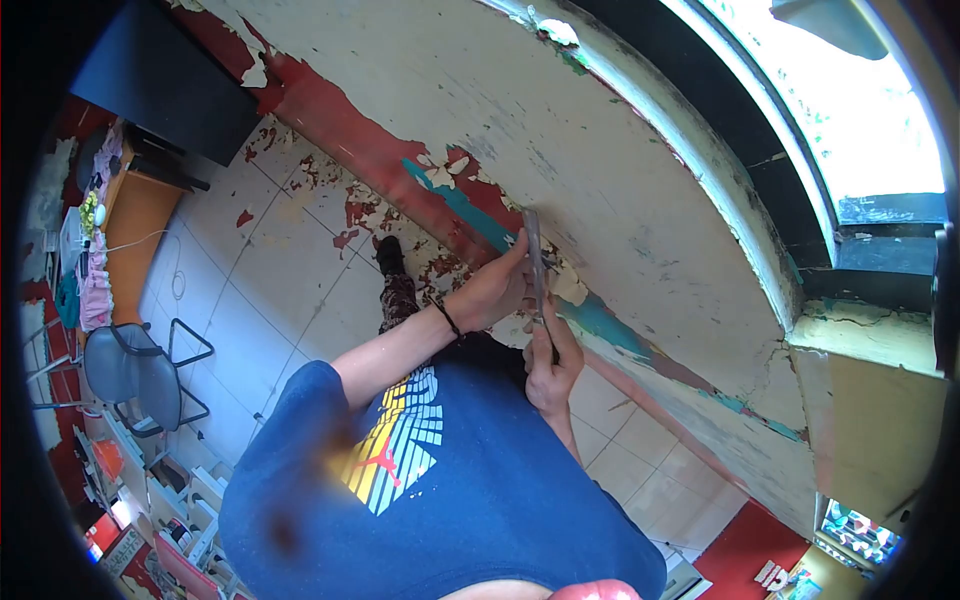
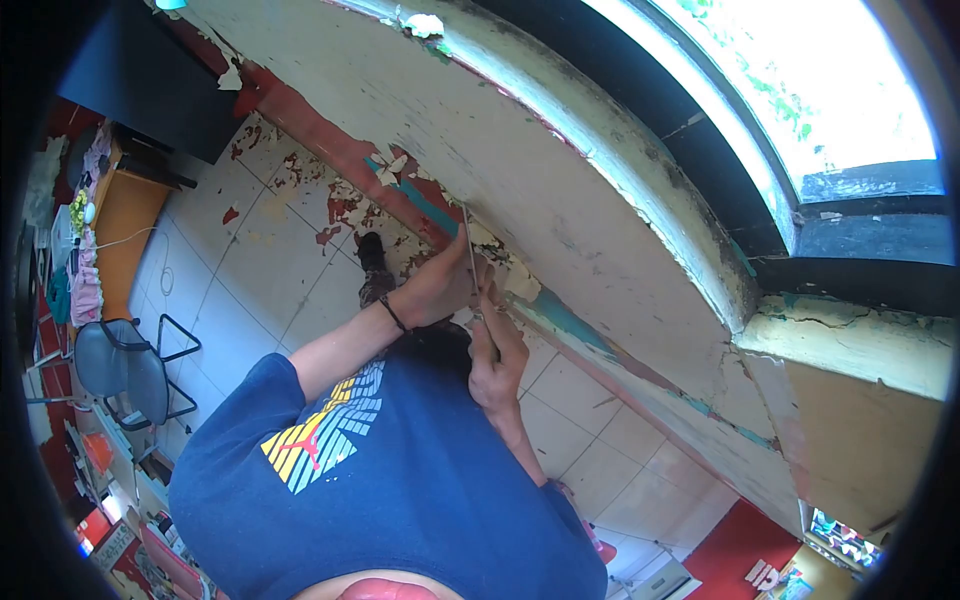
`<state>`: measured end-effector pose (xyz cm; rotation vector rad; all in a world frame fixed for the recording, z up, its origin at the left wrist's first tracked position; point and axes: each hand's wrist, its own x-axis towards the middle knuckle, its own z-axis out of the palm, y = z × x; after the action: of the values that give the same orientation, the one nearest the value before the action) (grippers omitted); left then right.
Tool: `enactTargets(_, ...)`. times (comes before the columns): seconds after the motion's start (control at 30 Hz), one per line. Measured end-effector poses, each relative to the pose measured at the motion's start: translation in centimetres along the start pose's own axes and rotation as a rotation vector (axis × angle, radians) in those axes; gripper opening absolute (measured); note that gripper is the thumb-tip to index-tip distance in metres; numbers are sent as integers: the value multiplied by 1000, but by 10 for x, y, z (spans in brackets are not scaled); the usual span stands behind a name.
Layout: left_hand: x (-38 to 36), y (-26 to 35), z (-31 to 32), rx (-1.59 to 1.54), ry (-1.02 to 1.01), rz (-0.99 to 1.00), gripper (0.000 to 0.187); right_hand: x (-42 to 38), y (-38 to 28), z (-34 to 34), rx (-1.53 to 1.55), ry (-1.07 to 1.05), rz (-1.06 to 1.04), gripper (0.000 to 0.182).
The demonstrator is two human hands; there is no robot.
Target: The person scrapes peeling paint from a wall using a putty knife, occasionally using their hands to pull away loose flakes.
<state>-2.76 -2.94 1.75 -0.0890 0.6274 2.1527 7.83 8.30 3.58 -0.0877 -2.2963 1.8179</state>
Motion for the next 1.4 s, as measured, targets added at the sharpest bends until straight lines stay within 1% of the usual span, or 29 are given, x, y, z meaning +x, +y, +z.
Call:
enactTargets(0.03, 2, -6, -1, -11, 13, -6, 64, -2, -2, 0, 9, 5, -1, 34)
enactTargets(0.1, 4, -5, 0, -14, 19, -5, 64, -5, -5, -4, 105, 20, 77, 34)
enactTargets(0.17, 5, -6, 4, -95, 113, -16, 62, 2, -3, -1, 75, 21, 78, 34)
enactTargets(0.2, 5, -3, 0, -98, 106, -19, 62, 5, -1, 0, 45, 21, 82, 34)
enactTargets(0.27, 3, 3, -12, -58, -34, 18, 59, 6, 1, 1, 11, 7, 56, 34)
enactTargets(0.33, -1, 5, -2, -21, -6, 5, 59, 5, -1, 2, -2, -17, 22, 34)
enactTargets(0.4, -2, 6, 4, 24, 22, -8, 59, -1, -8, -6, 124, -2, 131, 33)
enactTargets(0.47, 1, 0, 9, 1, 43, -55, 61, 5, -10, -8, 142, -13, 143, 34)
enactTargets(0.53, -1, 7, 6, -22, 62, -41, 61, 7, -7, -7, 153, -11, 169, 34)
enactTargets(0.6, 1, 13, -4, -37, 78, -29, 61, 12, 2, 4, 21, -22, 79, 34)
enactTargets(0.63, 3, 12, -16, -23, -35, -6, 61, 11, 1, 5, 20, -25, 80, 34)
enactTargets(0.67, 4, 12, -24, -5, -143, 23, 62, 11, -3, 7, -9, -43, 29, 34)
enactTargets(0.7, 1, 12, -21, -1, -135, 27, 62, 9, -4, 9, -33, -59, -22, 34)
enactTargets(0.77, 0, 10, -7, 49, -31, 17, 65, 8, 2, 4, -23, -63, -28, 34)
enactTargets(0.8, 2, 11, -4, 50, -31, 22, 65, 9, 3, 1, -24, -65, -31, 34)
enactTargets(0.87, 3, 10, -1, -36, 86, 32, 65, 16, 2, 5, -7, -66, -14, 35)
enactTargets(0.9, 4, 10, -4, -39, 84, 29, 65, 18, 1, 6, 11, -66, 1, 35)
enactTargets(0.97, 3, 13, -15, 1, -44, 51, 60, 16, 3, 5, -16, -73, -9, 35)
enactTargets(1.0, 1, 14, -10, 2, -39, 56, 60, 16, 4, 6, -36, -82, -19, 34)
enactTargets(1.07, -5, 19, 4, 28, 92, 34, 58, 13, -2, 2, 42, -64, 14, 34)
enactTargets(1.1, -4, 19, 5, 35, 93, 37, 58, 14, -4, 1, 109, -42, 49, 33)
enactTargets(1.2, -1, 18, 2, 11, 84, 11, 60, 23, 0, 4, 52, -61, 34, 33)
enactTargets(1.23, 0, 21, -4, -11, 73, 37, 61, 25, 0, 8, 49, -54, 35, 33)
enactTargets(1.3, 3, 21, -10, -37, 60, 68, 61, 29, 0, 16, -84, -47, -149, 33)
enactTargets(1.33, 3, 20, -13, -9, 55, 65, 61, 27, -1, 12, -81, -52, -151, 33)
enactTargets(1.4, -1, 21, -11, 29, 59, 64, 62, 19, -4, 2, -28, -74, 0, 32)
